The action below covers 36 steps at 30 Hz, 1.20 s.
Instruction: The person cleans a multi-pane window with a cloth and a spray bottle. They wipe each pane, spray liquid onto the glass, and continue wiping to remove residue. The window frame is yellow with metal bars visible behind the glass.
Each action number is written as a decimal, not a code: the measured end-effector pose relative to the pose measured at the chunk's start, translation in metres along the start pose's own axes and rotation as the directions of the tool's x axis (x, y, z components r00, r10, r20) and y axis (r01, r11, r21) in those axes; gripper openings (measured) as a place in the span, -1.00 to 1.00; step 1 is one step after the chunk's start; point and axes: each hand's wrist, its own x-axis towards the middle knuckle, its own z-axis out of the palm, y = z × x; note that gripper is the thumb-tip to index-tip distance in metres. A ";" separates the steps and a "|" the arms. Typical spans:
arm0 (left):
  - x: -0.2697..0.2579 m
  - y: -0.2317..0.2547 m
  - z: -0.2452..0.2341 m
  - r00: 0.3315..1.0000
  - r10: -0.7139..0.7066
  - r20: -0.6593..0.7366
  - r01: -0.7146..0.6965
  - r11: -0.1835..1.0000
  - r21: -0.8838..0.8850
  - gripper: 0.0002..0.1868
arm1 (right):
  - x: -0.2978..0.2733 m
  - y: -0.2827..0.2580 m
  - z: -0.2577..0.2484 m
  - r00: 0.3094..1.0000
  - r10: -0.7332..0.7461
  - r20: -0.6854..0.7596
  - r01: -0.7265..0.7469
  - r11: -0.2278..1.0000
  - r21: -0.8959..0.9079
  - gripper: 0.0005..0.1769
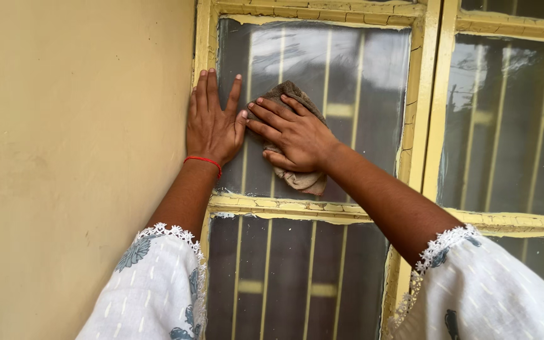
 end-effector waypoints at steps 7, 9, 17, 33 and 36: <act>0.050 0.007 -0.004 0.949 -0.208 0.237 0.210 0.978 0.019 -0.32 | 0.002 0.016 0.003 0.986 0.164 -0.037 -0.166 0.983 -0.079 -0.20; 0.064 0.008 0.007 0.963 -0.208 0.169 0.211 0.977 0.002 -0.32 | 0.006 0.030 0.006 0.975 0.213 -0.064 -0.219 0.972 -0.089 -0.16; 0.064 -0.006 0.019 0.998 -0.014 0.059 0.016 0.999 -0.029 -0.21 | -0.020 0.071 0.003 0.889 0.425 -0.169 -0.433 0.902 -0.012 -0.18; 0.054 -0.002 0.015 0.986 -0.026 0.163 0.013 0.997 0.080 -0.23 | -0.123 0.042 0.011 0.626 0.755 -0.197 -0.753 0.650 0.098 -0.09; 0.051 -0.002 0.017 0.988 -0.020 0.150 0.008 0.997 0.077 -0.22 | -0.143 0.001 0.020 0.636 0.739 -0.222 -0.750 0.660 0.051 -0.07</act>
